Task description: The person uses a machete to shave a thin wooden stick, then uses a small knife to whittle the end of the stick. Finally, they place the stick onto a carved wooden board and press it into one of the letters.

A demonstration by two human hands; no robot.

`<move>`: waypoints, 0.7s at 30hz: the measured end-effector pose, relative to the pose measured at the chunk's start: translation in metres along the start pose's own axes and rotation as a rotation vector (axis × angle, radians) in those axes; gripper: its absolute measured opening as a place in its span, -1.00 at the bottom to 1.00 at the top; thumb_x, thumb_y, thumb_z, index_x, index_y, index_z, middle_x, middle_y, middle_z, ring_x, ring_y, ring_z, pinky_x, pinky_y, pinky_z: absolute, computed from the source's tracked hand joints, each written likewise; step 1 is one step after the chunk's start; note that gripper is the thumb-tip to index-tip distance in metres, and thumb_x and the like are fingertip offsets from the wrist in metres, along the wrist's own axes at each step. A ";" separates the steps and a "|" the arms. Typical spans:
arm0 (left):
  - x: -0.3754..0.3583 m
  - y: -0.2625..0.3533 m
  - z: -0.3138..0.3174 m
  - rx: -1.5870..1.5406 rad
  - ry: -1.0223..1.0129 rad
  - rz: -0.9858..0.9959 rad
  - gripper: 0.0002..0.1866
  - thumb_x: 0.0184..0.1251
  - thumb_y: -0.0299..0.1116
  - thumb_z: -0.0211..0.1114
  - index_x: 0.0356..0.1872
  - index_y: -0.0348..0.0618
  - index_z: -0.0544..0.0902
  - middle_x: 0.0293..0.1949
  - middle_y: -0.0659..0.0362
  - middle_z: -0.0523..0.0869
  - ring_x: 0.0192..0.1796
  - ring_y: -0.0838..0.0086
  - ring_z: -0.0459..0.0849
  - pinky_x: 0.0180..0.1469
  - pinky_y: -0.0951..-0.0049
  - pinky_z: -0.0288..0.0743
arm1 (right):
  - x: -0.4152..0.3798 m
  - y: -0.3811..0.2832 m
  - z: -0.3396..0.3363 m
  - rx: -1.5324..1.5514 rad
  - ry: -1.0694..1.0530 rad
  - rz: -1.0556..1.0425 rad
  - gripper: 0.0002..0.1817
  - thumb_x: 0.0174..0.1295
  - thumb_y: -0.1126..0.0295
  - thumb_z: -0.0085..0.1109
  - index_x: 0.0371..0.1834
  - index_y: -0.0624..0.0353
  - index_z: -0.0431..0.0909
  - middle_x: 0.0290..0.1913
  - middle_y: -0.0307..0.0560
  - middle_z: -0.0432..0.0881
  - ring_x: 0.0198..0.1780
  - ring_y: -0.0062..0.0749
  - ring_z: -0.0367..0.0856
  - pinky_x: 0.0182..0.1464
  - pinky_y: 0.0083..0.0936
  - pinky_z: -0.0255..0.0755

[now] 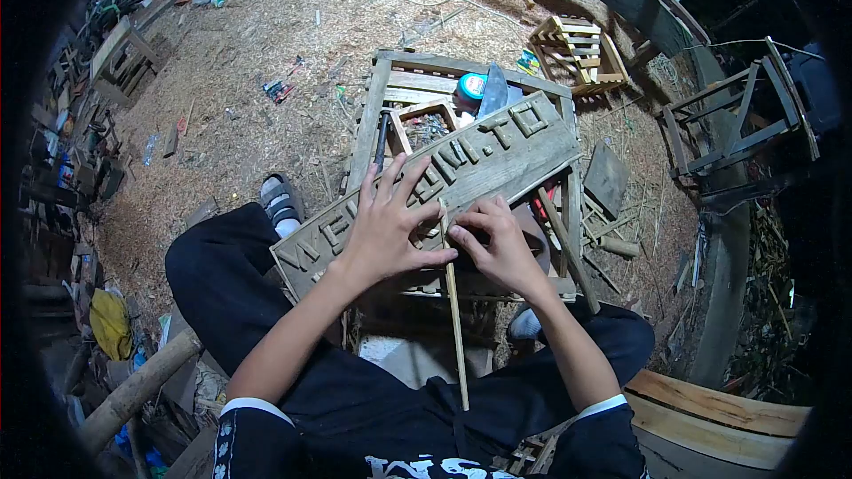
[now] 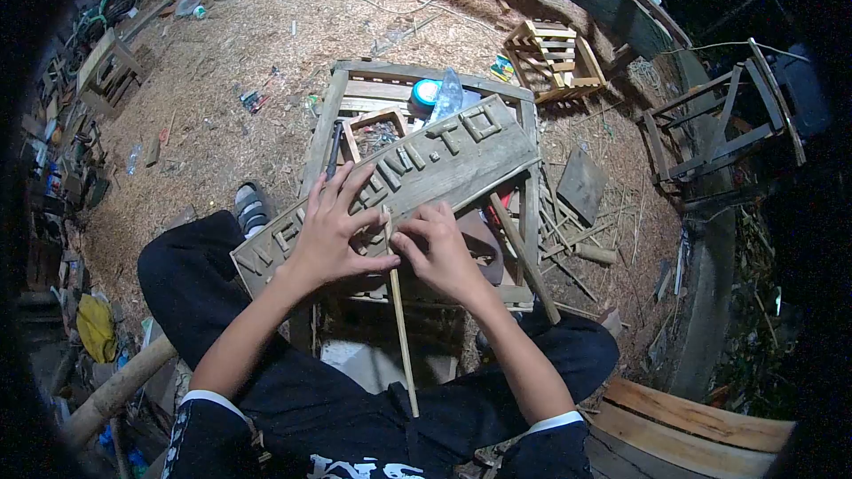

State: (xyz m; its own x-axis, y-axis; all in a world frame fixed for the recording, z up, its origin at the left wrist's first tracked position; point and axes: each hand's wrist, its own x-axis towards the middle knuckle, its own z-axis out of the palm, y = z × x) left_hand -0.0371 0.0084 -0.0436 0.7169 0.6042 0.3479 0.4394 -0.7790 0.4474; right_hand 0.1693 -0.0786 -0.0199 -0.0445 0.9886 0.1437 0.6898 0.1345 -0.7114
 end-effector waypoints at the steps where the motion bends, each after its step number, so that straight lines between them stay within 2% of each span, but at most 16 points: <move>1: 0.000 0.000 0.000 0.005 0.000 0.003 -0.35 0.04 0.38 0.51 -0.09 0.06 0.79 0.59 -0.06 0.26 0.65 -0.16 0.11 0.56 -0.40 -0.04 | 0.000 -0.002 0.000 -0.036 -0.017 -0.003 -0.81 0.32 0.38 0.38 -0.16 0.30 0.75 -0.22 0.04 0.63 -0.08 -0.05 0.50 0.06 -0.19 0.38; 17: 0.000 -0.001 0.001 -0.031 0.000 -0.006 -0.38 0.03 0.33 0.52 -0.09 0.04 0.81 0.61 -0.05 0.24 0.65 -0.17 0.09 0.58 -0.40 -0.08 | -0.002 0.003 0.011 -0.029 0.063 -0.025 -0.86 0.32 0.41 0.37 -0.18 0.26 0.73 -0.22 0.01 0.67 -0.12 -0.06 0.56 0.12 -0.19 0.34; 19: 0.000 0.001 0.000 -0.041 0.023 -0.003 -0.44 -0.01 0.21 0.61 -0.13 0.01 0.79 0.60 -0.05 0.27 0.64 -0.16 0.13 0.58 -0.38 -0.03 | -0.002 -0.001 0.010 -0.022 0.078 -0.015 -0.85 0.31 0.41 0.38 -0.17 0.27 0.74 -0.21 0.02 0.68 -0.12 -0.08 0.57 0.12 -0.19 0.33; 21: 0.000 0.001 0.000 -0.035 0.020 -0.004 -0.44 -0.02 0.21 0.61 -0.14 0.01 0.78 0.60 -0.05 0.27 0.65 -0.16 0.12 0.58 -0.38 -0.03 | -0.002 0.001 0.009 -0.010 0.066 -0.015 -0.85 0.30 0.42 0.38 -0.17 0.26 0.75 -0.20 0.03 0.66 -0.08 -0.05 0.53 0.10 -0.18 0.37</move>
State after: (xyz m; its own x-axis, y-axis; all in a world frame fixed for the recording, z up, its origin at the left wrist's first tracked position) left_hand -0.0364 0.0078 -0.0427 0.7037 0.6111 0.3625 0.4231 -0.7703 0.4772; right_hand 0.1634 -0.0794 -0.0274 -0.0076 0.9799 0.1995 0.6964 0.1483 -0.7021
